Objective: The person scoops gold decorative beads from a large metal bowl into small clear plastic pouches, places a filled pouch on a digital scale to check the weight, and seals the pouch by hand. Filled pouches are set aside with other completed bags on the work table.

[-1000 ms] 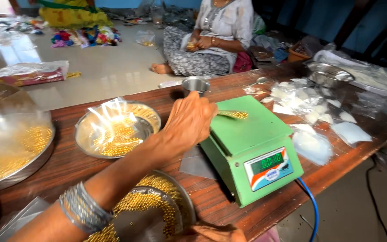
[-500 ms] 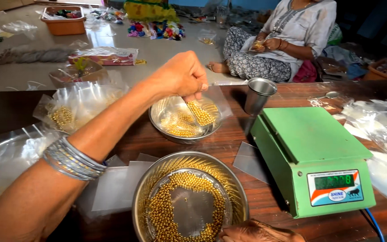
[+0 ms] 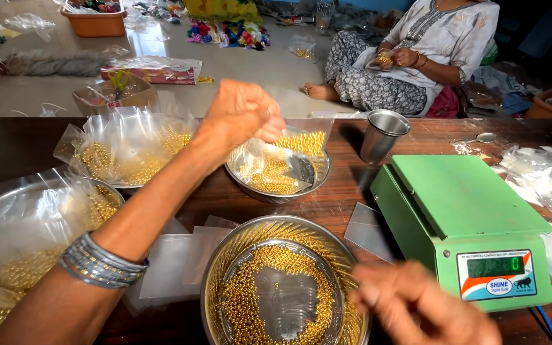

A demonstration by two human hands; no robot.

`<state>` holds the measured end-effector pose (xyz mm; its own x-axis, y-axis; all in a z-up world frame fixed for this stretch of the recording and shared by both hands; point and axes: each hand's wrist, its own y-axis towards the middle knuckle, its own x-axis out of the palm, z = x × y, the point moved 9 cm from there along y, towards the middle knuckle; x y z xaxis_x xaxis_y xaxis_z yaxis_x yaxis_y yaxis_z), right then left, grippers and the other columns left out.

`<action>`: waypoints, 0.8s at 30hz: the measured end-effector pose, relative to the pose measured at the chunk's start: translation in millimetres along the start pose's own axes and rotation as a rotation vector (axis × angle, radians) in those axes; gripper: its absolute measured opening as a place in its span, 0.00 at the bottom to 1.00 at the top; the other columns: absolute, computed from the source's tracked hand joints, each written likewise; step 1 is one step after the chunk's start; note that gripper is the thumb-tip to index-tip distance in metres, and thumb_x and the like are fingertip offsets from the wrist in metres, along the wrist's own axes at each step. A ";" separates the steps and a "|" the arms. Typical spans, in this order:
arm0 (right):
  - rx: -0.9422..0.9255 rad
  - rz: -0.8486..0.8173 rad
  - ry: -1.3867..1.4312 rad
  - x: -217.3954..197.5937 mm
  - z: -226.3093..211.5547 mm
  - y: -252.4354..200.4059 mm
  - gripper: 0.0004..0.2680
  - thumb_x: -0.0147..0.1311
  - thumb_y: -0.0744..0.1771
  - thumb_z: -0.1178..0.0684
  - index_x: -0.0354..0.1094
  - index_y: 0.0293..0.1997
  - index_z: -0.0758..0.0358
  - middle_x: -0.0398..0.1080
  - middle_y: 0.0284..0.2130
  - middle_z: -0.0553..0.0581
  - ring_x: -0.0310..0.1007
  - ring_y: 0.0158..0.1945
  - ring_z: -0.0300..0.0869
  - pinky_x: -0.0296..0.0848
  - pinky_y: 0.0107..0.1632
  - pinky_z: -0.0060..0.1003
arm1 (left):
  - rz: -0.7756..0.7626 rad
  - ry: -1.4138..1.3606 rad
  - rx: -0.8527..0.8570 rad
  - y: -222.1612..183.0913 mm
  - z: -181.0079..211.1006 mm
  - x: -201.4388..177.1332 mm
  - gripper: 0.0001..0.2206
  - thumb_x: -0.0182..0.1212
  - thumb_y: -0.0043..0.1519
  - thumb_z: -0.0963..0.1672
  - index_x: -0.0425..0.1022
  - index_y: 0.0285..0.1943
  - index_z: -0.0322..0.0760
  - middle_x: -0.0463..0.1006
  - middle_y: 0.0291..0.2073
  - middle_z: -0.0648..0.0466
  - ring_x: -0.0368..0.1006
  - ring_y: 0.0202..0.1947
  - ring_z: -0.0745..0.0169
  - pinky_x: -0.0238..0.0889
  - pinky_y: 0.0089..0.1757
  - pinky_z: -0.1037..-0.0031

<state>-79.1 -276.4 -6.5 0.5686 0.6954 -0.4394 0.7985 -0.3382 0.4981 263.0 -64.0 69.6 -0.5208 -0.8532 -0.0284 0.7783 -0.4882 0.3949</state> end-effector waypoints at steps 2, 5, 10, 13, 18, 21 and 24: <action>0.018 0.018 -0.017 14.5 -57.4 58.1 0.12 0.64 0.62 0.60 0.79 0.50 0.61 0.82 0.40 0.55 0.81 0.41 0.39 0.81 0.48 0.36 | 0.019 0.004 0.030 -10.6 21.5 3.2 0.05 0.55 0.61 0.35 0.76 0.40 0.21 0.83 0.32 0.38 0.83 0.30 0.54 0.82 0.34 0.67; 0.004 0.102 0.069 21.5 -89.8 101.9 0.20 0.65 0.60 0.62 0.69 0.58 0.67 0.78 0.48 0.57 0.80 0.46 0.39 0.78 0.49 0.36 | -0.045 -0.037 0.093 -34.5 37.6 26.1 0.05 0.54 0.61 0.35 0.76 0.40 0.23 0.83 0.32 0.40 0.82 0.30 0.57 0.81 0.35 0.68; 0.014 -0.008 0.241 51.1 -85.7 120.0 0.14 0.64 0.61 0.61 0.72 0.50 0.69 0.80 0.39 0.57 0.81 0.39 0.38 0.83 0.45 0.34 | -0.135 0.456 0.478 -87.2 84.4 81.2 0.04 0.63 0.60 0.38 0.78 0.34 0.27 0.80 0.24 0.49 0.76 0.27 0.66 0.70 0.33 0.73; 0.045 -0.012 0.096 52.5 -95.1 122.6 0.06 0.64 0.63 0.60 0.79 0.41 0.70 0.81 0.31 0.59 0.78 0.32 0.38 0.80 0.38 0.33 | -0.175 0.309 0.320 -80.0 85.0 71.6 0.04 0.64 0.57 0.40 0.79 0.35 0.29 0.81 0.25 0.51 0.77 0.28 0.66 0.72 0.31 0.73; -0.238 -0.097 -0.407 48.9 -136.7 136.1 0.05 0.65 0.64 0.59 0.80 0.39 0.69 0.77 0.25 0.62 0.72 0.25 0.44 0.71 0.31 0.39 | -0.084 0.574 0.420 -61.5 28.7 28.0 0.12 0.71 0.46 0.41 0.79 0.37 0.33 0.82 0.31 0.44 0.79 0.37 0.46 0.71 0.38 0.60; -0.417 -0.244 -0.654 70.5 -153.0 145.0 0.05 0.66 0.62 0.58 0.80 0.37 0.67 0.76 0.23 0.66 0.73 0.24 0.50 0.70 0.31 0.44 | 0.023 0.916 0.390 -59.2 -2.5 22.9 0.15 0.75 0.43 0.44 0.82 0.38 0.35 0.81 0.34 0.41 0.76 0.42 0.37 0.67 0.42 0.54; -0.498 -0.381 -0.640 86.4 -154.4 152.2 0.06 0.67 0.59 0.58 0.79 0.35 0.65 0.76 0.24 0.66 0.76 0.25 0.53 0.72 0.31 0.45 | -0.049 0.958 0.185 -51.8 -31.9 20.9 0.16 0.78 0.43 0.47 0.81 0.35 0.36 0.81 0.32 0.42 0.76 0.40 0.39 0.68 0.42 0.55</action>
<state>61.1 -170.0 146.8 0.4029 0.1675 -0.8998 0.8617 0.2618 0.4346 223.0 -62.4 19.3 0.0177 -0.6605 -0.7506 0.6536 -0.5605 0.5086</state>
